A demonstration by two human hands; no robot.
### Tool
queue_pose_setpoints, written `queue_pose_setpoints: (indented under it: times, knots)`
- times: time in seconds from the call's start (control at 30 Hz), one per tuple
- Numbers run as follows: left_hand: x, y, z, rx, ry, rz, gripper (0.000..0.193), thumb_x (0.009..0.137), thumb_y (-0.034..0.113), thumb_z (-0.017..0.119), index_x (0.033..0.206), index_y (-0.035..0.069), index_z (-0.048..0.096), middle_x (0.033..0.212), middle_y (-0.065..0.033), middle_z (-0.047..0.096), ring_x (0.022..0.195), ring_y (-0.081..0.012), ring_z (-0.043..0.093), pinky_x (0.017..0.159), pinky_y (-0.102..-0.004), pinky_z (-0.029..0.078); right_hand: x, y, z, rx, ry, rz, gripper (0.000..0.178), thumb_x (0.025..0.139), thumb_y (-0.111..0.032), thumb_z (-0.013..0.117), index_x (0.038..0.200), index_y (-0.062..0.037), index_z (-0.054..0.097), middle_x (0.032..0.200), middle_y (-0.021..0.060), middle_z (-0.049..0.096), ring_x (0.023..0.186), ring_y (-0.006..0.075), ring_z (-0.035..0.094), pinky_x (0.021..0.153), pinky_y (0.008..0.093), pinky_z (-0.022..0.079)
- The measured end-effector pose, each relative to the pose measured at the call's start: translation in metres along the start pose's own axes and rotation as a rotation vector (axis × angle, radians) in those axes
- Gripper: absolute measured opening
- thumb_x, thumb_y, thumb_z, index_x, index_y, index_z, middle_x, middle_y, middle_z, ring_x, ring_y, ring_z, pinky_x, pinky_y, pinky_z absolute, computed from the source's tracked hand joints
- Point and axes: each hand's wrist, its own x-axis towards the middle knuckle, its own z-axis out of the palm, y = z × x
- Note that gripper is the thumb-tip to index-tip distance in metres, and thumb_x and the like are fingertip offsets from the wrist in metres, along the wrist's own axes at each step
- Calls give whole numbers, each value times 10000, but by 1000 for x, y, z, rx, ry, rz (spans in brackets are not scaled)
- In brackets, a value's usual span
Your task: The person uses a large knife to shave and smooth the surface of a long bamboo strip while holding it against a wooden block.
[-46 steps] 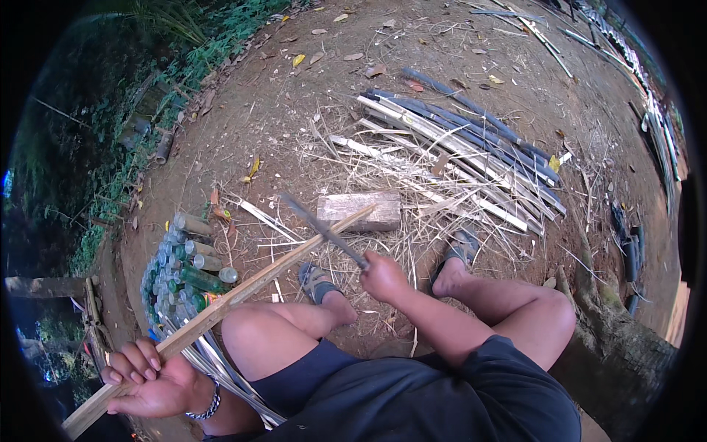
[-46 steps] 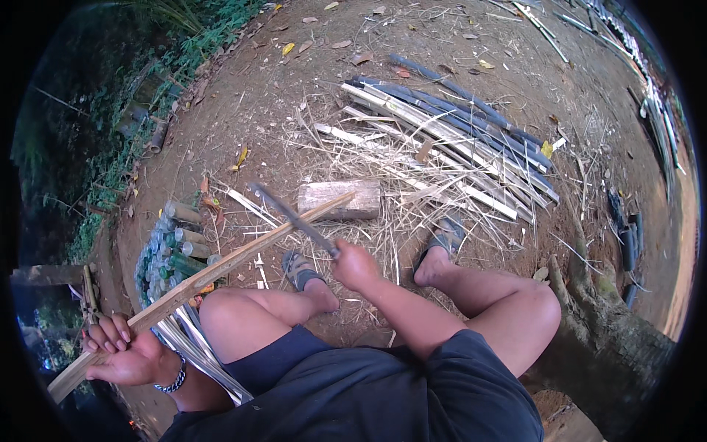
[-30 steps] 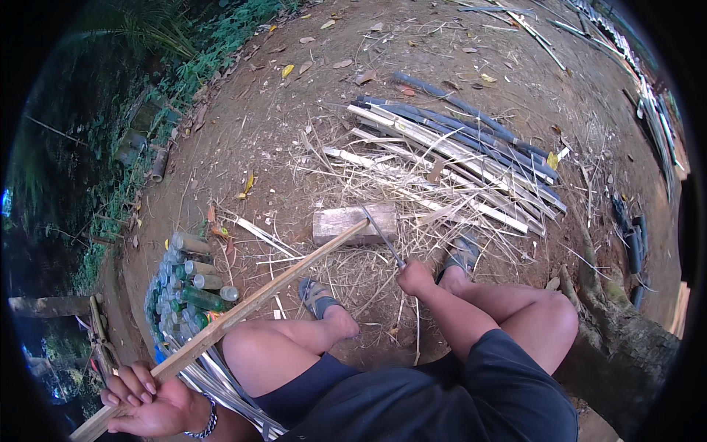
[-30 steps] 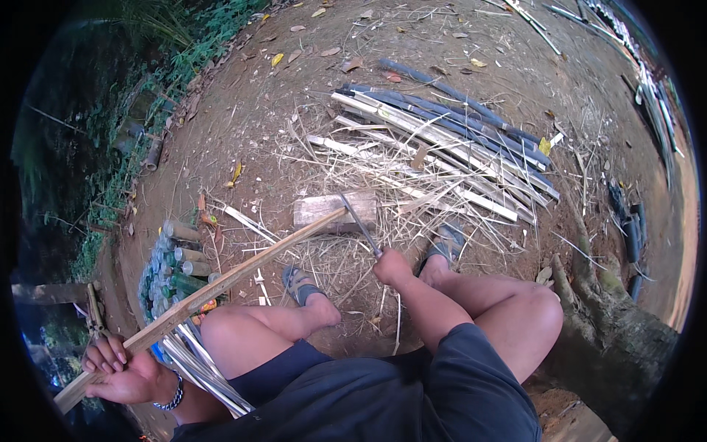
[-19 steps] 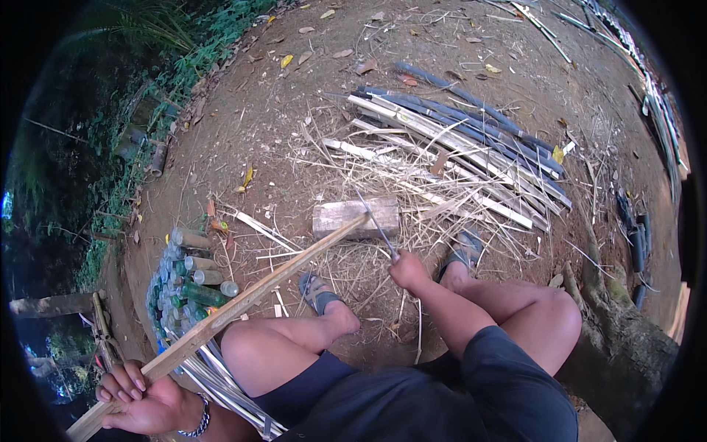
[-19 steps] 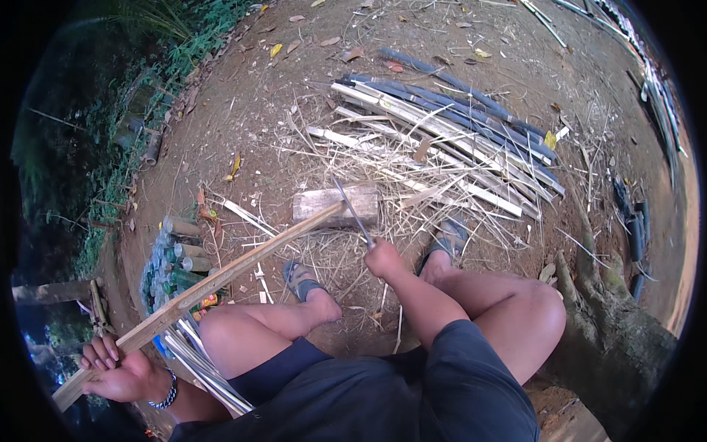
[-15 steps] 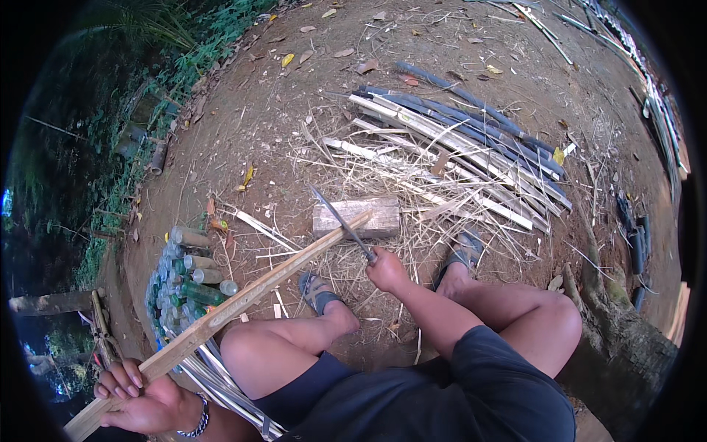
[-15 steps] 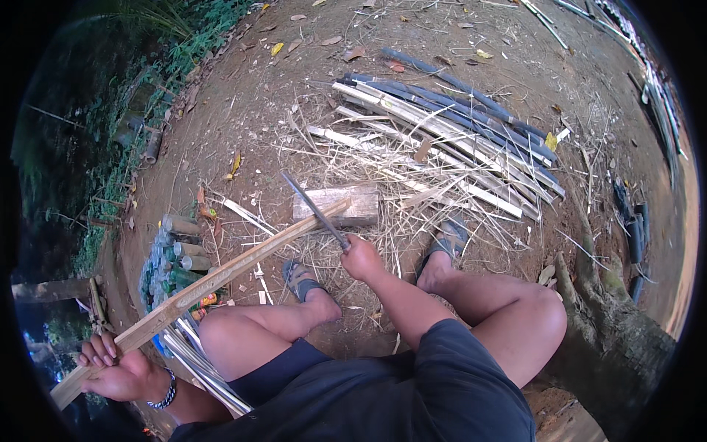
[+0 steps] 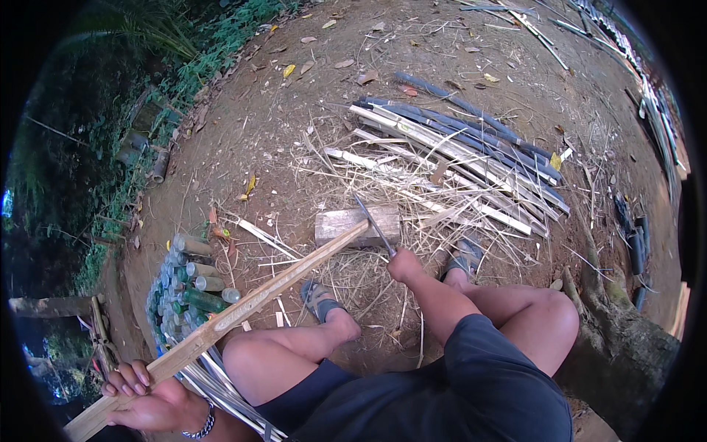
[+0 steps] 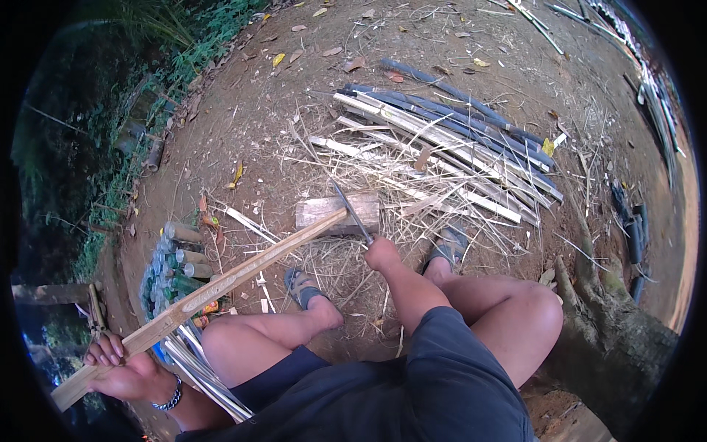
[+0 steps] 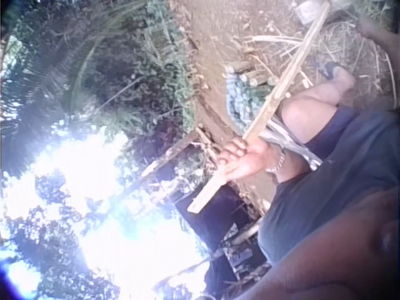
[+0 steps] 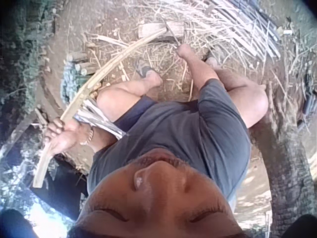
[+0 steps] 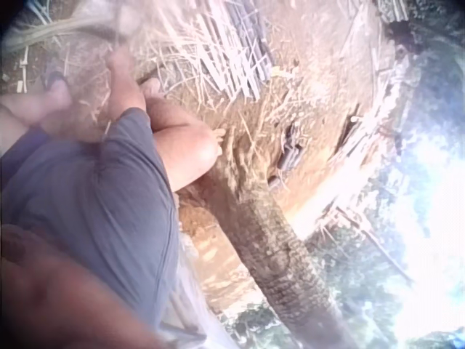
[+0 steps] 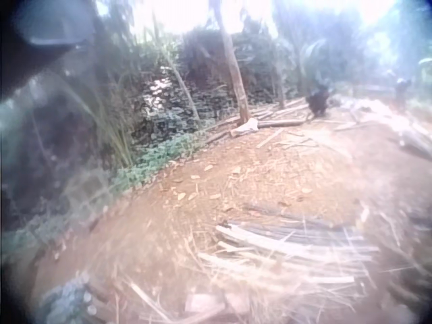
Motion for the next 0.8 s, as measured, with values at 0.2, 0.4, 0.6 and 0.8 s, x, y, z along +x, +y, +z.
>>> queue_pose_setpoints:
  times: [0.2,0.4,0.6,0.8]
  knots:
    - [2,-1,1,21,29,-20,635,956,641,211,845,59,438,675,-33,377,555,-126,370,526,-263,334,4,18,14,-62,-61,84,435,803,-219,605,1178,-2,565,1083,234,645,1009,378,628,880,431,501]
    - [-3,-2,-7,-121,-69,-13,535,944,586,402,863,61,469,659,-15,397,534,-113,376,508,-264,333,31,48,2,-132,-218,-84,375,784,-264,614,1020,28,628,988,234,663,929,362,648,802,410,518]
    - [-3,5,-10,-242,-192,15,480,914,569,501,782,111,446,532,45,389,414,-52,391,406,-182,342,-44,-7,2,161,104,-35,274,768,-183,599,958,14,606,825,208,659,772,344,648,712,410,504]
    - [-17,10,-1,-280,-263,36,528,906,614,471,724,122,408,485,42,394,346,-47,394,332,-178,345,-144,-115,-19,232,-46,-368,239,764,-163,619,934,-9,554,819,246,634,811,428,623,727,472,491]
